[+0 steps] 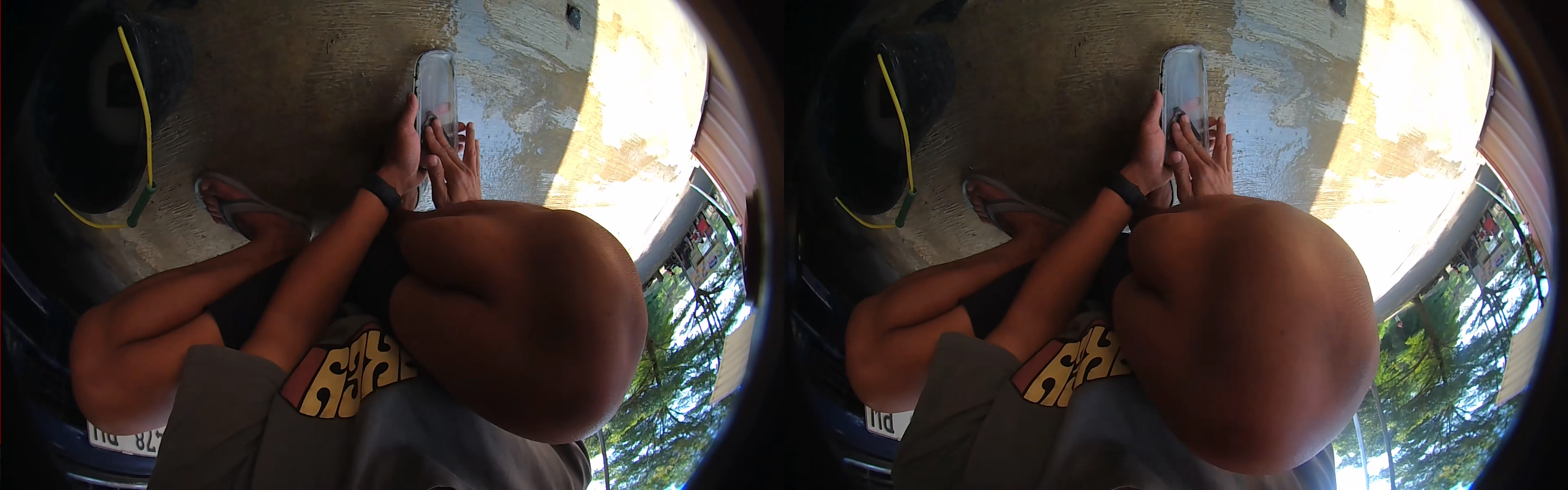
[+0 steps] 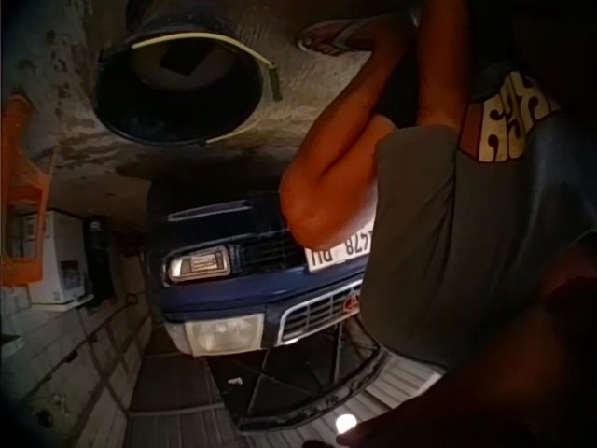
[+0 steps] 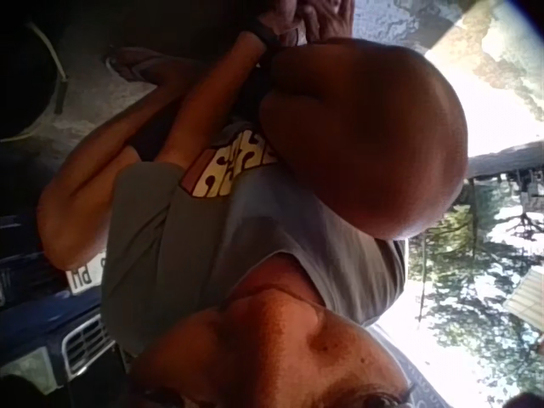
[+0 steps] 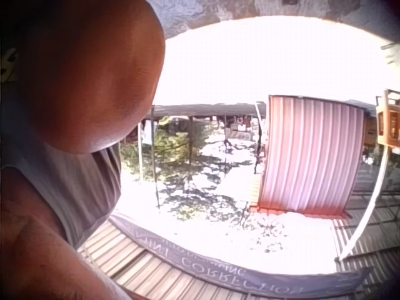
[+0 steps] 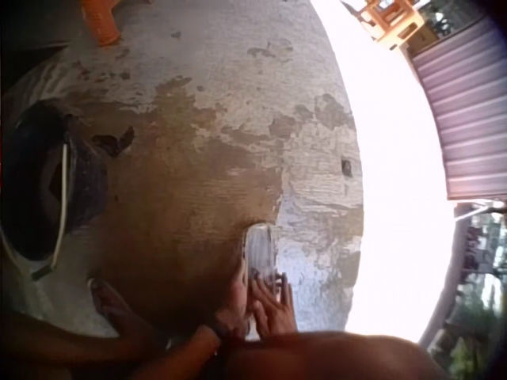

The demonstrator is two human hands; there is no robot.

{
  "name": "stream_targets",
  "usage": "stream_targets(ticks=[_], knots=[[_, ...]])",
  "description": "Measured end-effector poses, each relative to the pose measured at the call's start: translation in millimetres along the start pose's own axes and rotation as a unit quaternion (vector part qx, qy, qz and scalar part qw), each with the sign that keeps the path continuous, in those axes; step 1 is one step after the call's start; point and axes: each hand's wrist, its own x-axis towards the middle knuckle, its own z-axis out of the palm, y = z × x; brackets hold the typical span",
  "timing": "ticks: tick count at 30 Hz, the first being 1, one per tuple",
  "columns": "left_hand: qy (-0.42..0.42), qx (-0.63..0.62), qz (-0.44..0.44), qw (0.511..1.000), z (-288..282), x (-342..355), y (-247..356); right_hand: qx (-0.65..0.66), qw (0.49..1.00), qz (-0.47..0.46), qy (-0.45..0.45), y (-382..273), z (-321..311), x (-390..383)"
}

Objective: Sanding and cleaning a plastic car part with water and sandpaper.

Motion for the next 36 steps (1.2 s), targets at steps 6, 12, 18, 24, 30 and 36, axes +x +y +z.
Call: stream_targets(ticks=[6, 12, 18, 24, 30, 36], knots=[[-0.07, 0.025, 0.046, 0.996, 11, 9, -9, -0.032, 0.997, -0.005, 0.067, 18, -22, 80], [-0.043, 0.005, -0.025, 0.999, 6, 9, -10, -0.056, 0.998, 0.025, 0.026, 7, -9, 14], [-0.078, 0.017, 0.08, 0.994, 7, 13, -12, -0.006, 0.998, 0.026, 0.056, 12, -7, 58], [-0.03, -0.019, 0.043, 0.998, 13, 15, -15, -0.016, 0.998, 0.046, 0.045, 2, -10, 50], [-0.038, -0.046, -0.041, 0.997, 4, 11, -12, 0.019, 0.997, 0.063, 0.029, 2, -4, 19], [-0.035, 0.048, 0.117, 0.991, 28, 4, -9, 0.006, 0.991, 0.077, 0.107, 2, 2, 95]])
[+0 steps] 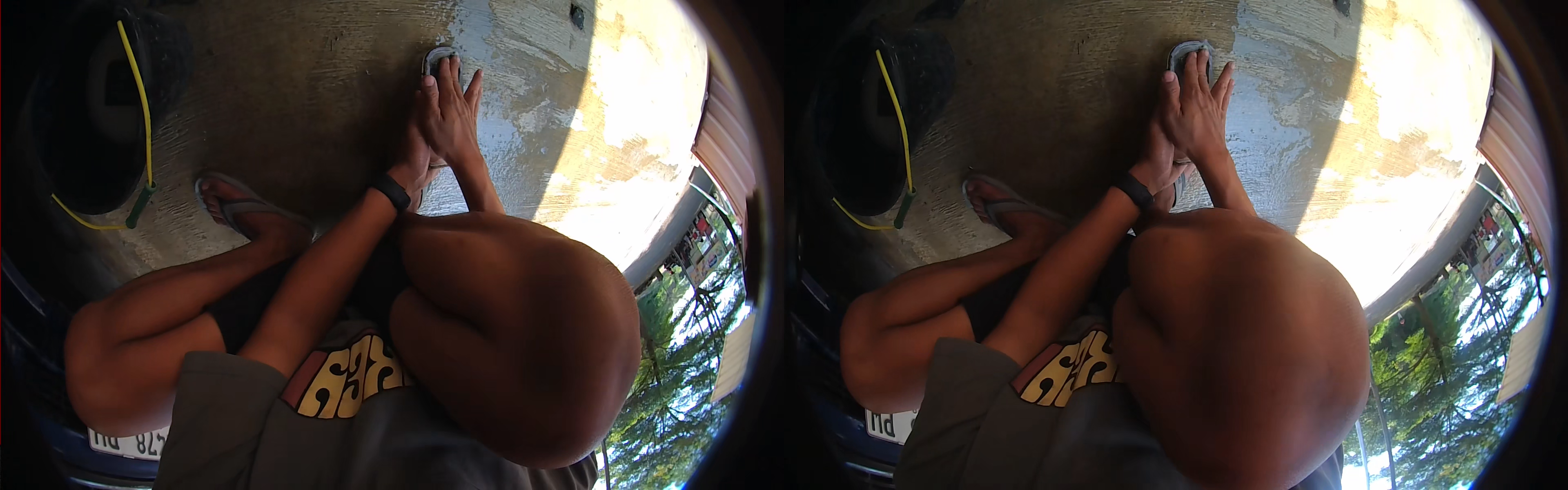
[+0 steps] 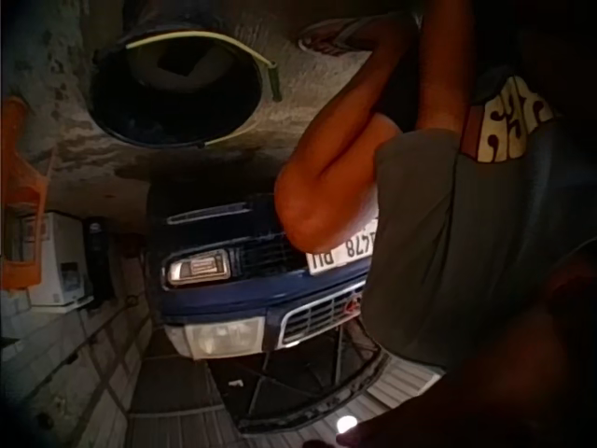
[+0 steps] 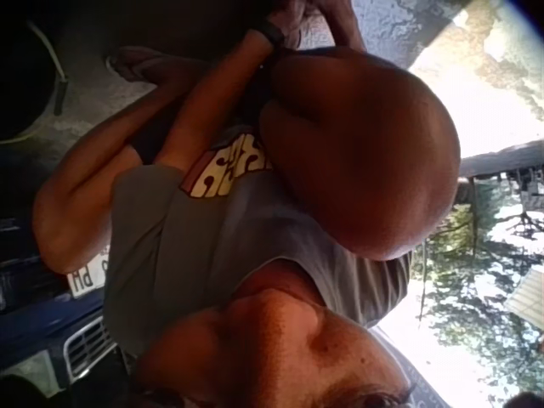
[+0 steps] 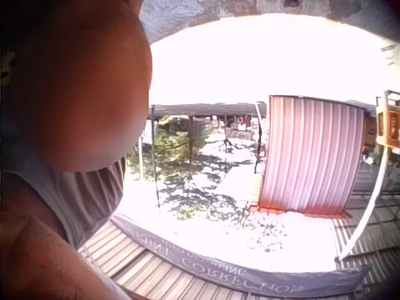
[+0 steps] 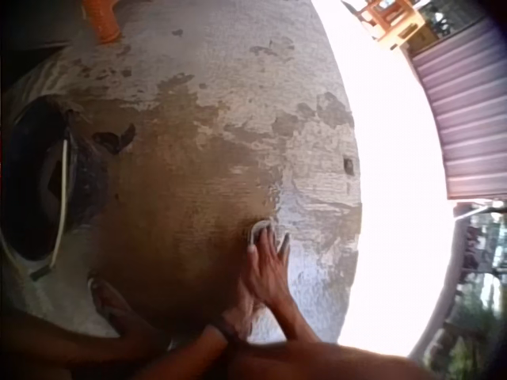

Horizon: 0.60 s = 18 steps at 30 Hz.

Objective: Sanding and cleaning a plastic car part with water and sandpaper.

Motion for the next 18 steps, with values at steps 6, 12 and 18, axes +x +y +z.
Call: stream_targets(ticks=[6, 12, 18], knots=[[0.003, -0.074, -0.143, 0.987, -25, 3, -2, 0.009, 0.992, 0.064, -0.111, -7, -19, -69], [0.002, 0.011, -0.049, 0.999, 8, -8, 7, 0.02, 0.997, 0.051, -0.05, -9, -23, -23], [0.004, -0.039, -0.125, 0.991, -23, -2, 4, 0.115, 0.99, 0.012, -0.086, 15, -35, -76]])
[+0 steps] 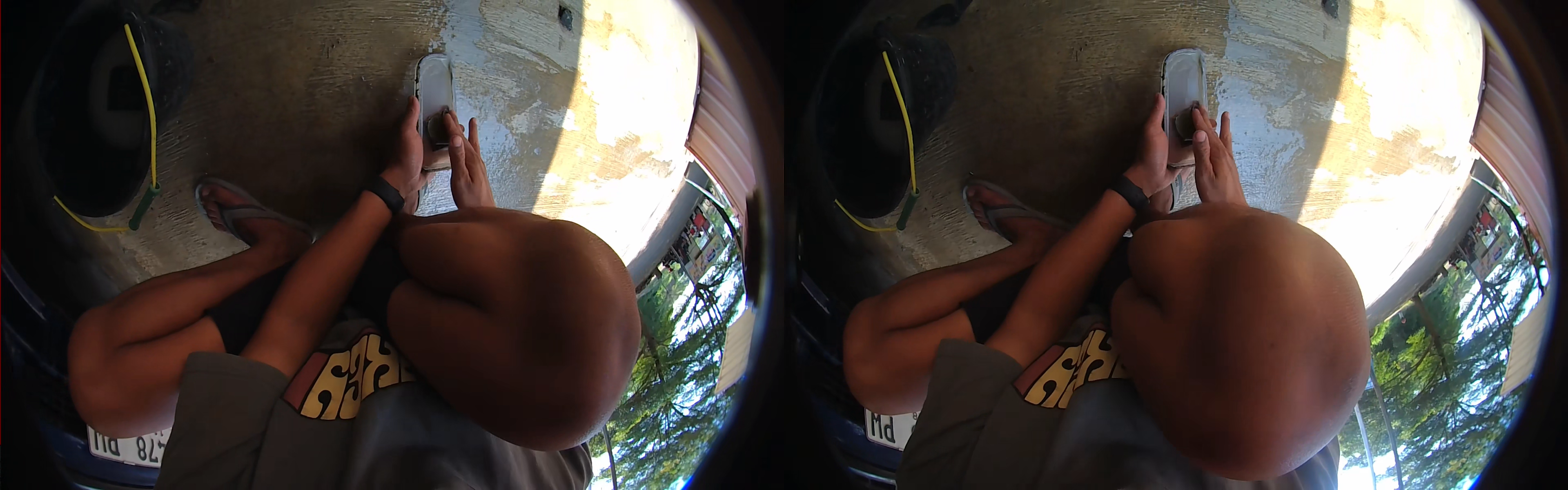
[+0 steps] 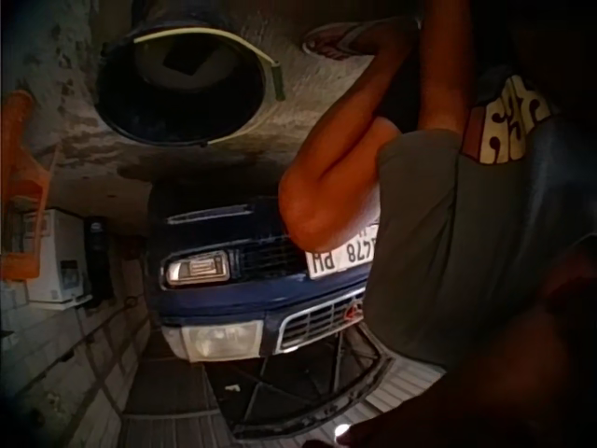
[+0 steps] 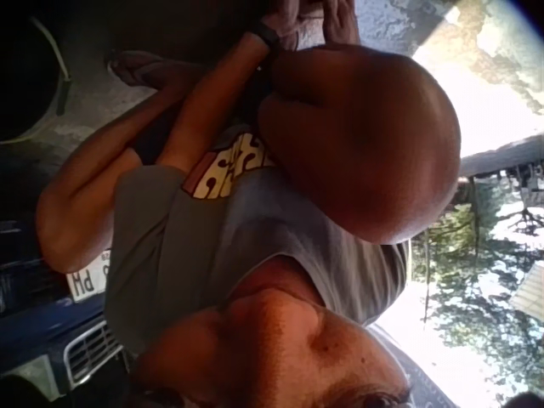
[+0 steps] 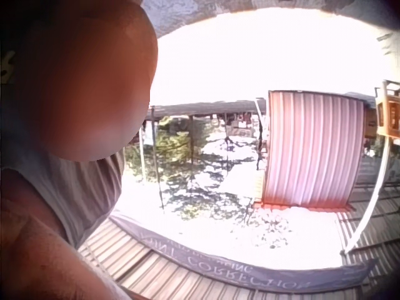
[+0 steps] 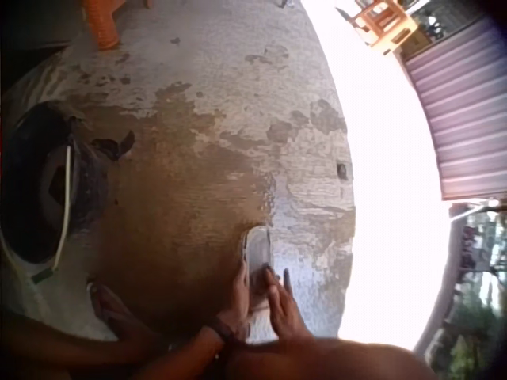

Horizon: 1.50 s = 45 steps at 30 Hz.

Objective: Sanding and cleaning a plastic car part with water and sandpaper.

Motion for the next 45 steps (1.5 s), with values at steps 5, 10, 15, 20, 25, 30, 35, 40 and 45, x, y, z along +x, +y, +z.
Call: stream_targets(ticks=[5, 10, 15, 20, 25, 30, 35, 40, 45], knots=[[0.012, 0.013, 0.012, 1.0, 10, -3, 3, -0.254, 0.952, -0.144, -0.087, 8, -25, -3], [-0.016, -0.007, 0.029, 0.999, 2, 2, -2, -0.306, 0.942, -0.137, -0.026, -1, -24, 48], [0.031, 0.003, 0.012, 0.999, -13, -8, 4, -0.21, 0.974, -0.066, -0.048, -3, 15, 4], [-0.003, 0.0, -0.025, 1.0, 10, -3, 6, -0.209, 0.975, -0.079, -0.005, 7, -13, -12], [-0.008, -0.002, -0.04, 0.999, -19, -18, 18, -0.248, 0.96, -0.127, -0.028, 0, 11, 14], [-0.024, -0.05, -0.029, 0.998, 9, -1, 5, -0.255, 0.962, -0.094, 0.014, -1, -17, 58], [0.014, 0.009, -0.023, 1.0, -1, -3, 10, -0.243, 0.966, -0.081, -0.027, -11, 0, -10], [0.011, -0.051, -0.033, 0.998, 21, -6, 9, -0.26, 0.959, -0.097, 0.054, -11, -7, 71], [0.003, -0.072, -0.016, 0.997, 2, -7, 11, -0.141, 0.985, -0.075, 0.062, -1, -8, 19]])
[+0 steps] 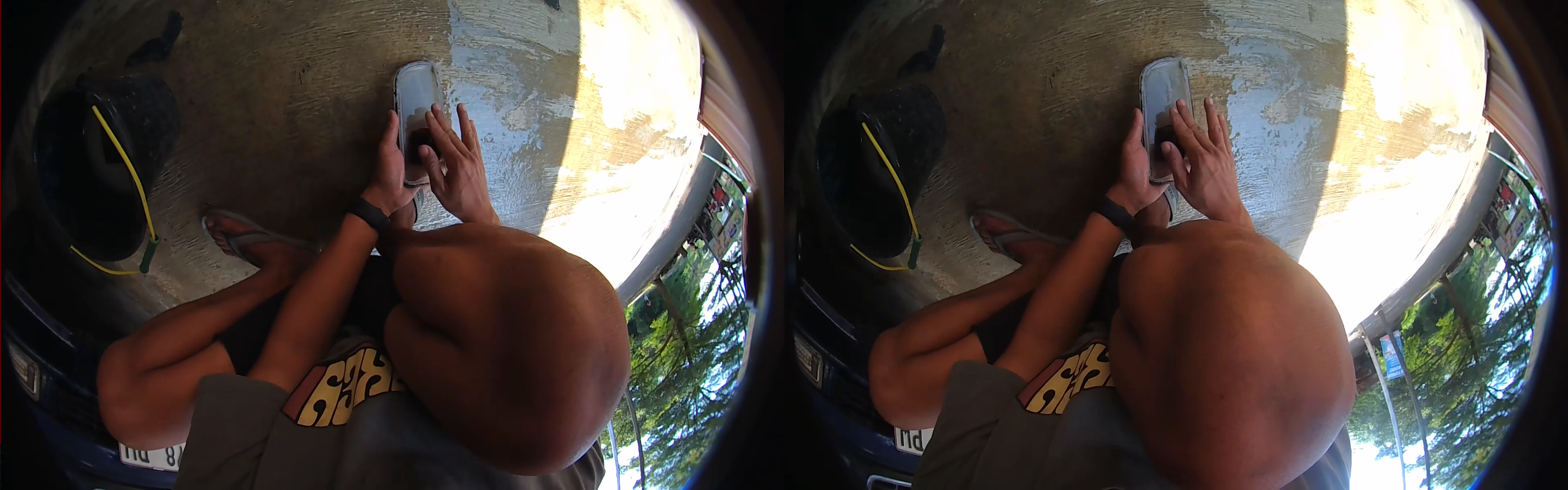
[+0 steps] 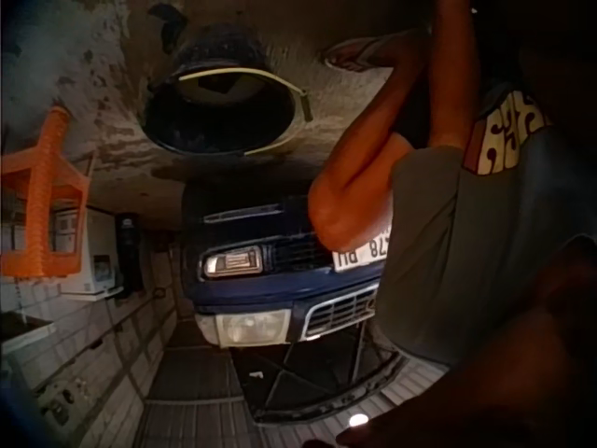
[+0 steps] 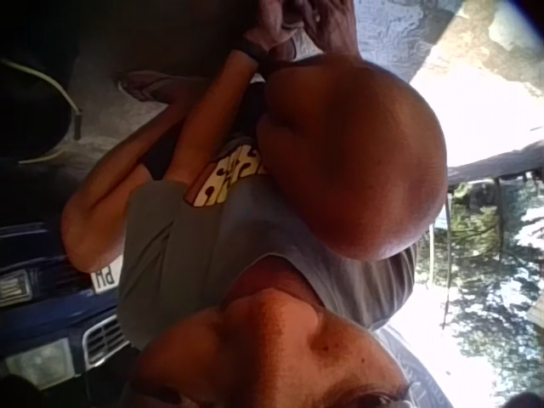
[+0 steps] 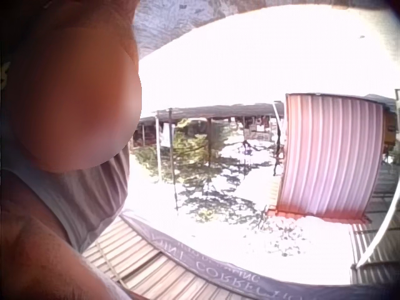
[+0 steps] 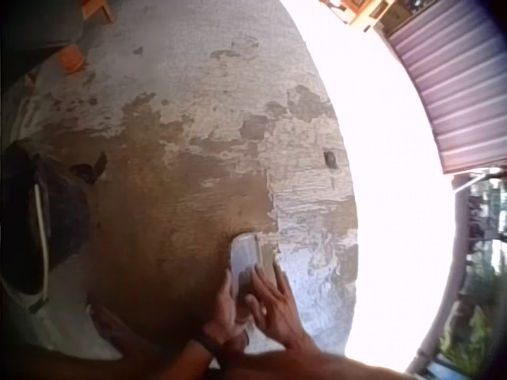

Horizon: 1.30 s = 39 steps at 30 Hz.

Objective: Sanding and cleaning a plastic car part with water and sandpaper.

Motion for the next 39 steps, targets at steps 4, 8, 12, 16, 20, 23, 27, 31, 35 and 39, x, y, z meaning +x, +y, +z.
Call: stream_targets(ticks=[4, 8, 12, 16, 20, 23, 27, 31, 35, 39], knots=[[-0.009, 0.057, -0.009, 0.998, 2, -5, 5, 0.044, 0.988, -0.066, -0.134, 6, -36, 9], [-0.014, 0.082, 0.009, 0.996, 23, -10, 32, -0.021, 0.983, -0.143, -0.113, -13, -55, 28], [-0.093, 0.172, 0.061, 0.979, 74, -43, 105, 0.065, 0.964, -0.254, 0.047, -49, -62, 70], [-0.166, 0.233, 0.177, 0.942, 103, -112, 172, 0.626, 0.769, -0.103, 0.075, -101, -53, 113], [-0.021, 0.42, 0.342, 0.84, 124, -233, 237, 0.715, 0.695, -0.067, 0.019, -118, -58, 135], [0.163, 0.444, 0.421, 0.774, 118, -307, 285, 0.697, 0.717, -0.034, -0.01, -109, -50, 143], [0.383, 0.549, 0.238, 0.704, 65, -291, 345, 0.682, 0.729, -0.03, -0.049, -97, -30, 151], [0.425, 0.456, 0.171, 0.763, -25, -263, 400, 0.659, 0.747, -0.018, -0.083, -105, -4, 146], [0.398, 0.34, 0.137, 0.841, -42, -233, 405, 0.651, 0.756, 0.007, -0.07, -84, 4, 137], [0.372, 0.444, 0.246, 0.777, -40, -239, 387, 0.66, 0.745, 0.057, -0.073, -79, 7, 136]])
